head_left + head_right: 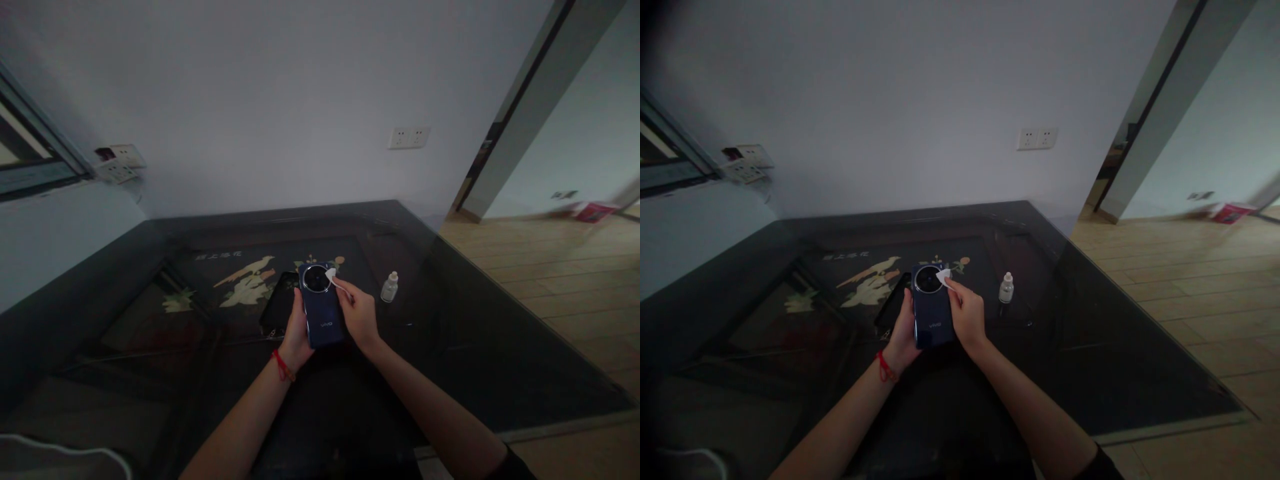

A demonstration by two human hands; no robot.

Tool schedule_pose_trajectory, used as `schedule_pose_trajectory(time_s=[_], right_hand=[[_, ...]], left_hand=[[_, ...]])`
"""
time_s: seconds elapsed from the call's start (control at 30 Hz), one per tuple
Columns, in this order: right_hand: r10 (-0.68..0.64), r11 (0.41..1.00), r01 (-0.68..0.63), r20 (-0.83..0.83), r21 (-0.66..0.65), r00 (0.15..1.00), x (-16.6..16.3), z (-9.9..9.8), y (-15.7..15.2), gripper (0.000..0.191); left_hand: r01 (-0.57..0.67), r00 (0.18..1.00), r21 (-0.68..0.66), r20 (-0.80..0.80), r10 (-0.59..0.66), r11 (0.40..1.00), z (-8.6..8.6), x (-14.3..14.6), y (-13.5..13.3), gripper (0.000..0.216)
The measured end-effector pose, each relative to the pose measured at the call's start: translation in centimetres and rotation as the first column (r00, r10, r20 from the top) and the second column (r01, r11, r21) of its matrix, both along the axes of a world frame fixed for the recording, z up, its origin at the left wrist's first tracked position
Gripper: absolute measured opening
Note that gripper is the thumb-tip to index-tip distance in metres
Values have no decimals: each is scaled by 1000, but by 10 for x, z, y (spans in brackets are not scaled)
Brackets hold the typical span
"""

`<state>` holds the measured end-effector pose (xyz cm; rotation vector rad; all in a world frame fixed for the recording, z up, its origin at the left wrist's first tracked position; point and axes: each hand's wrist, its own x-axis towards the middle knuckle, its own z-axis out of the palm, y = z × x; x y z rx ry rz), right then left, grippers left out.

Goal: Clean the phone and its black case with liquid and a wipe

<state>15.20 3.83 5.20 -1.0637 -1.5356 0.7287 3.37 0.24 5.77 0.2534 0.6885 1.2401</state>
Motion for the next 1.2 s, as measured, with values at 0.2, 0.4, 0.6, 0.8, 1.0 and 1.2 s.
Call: schedule_pose_trajectory(time_s=[0.2,0.4,0.6,0.8,1.0,1.2], right_hand=[[-13,985,-4,94,174,995,7,-4,9,33],[55,947,-121,221,298,974,8,5,6,38],[110,854,-304,425,422,898,3,8,-2,40],[274,786,-483,484,386,831,-6,7,-13,43],[421,656,-669,567,349,708,-9,10,-25,37],[471,587,-714,557,381,684,1,7,-13,32]], left_hand=[[114,993,11,6,-114,993,0,8,-7,59],[129,991,52,-54,-126,990,0,15,-12,55],[110,994,79,-15,-109,991,7,5,-8,66],[67,994,59,79,-72,996,13,-12,-3,78],[73,994,137,70,-83,988,12,-34,6,92],[64,997,192,29,-71,979,4,-42,10,88]])
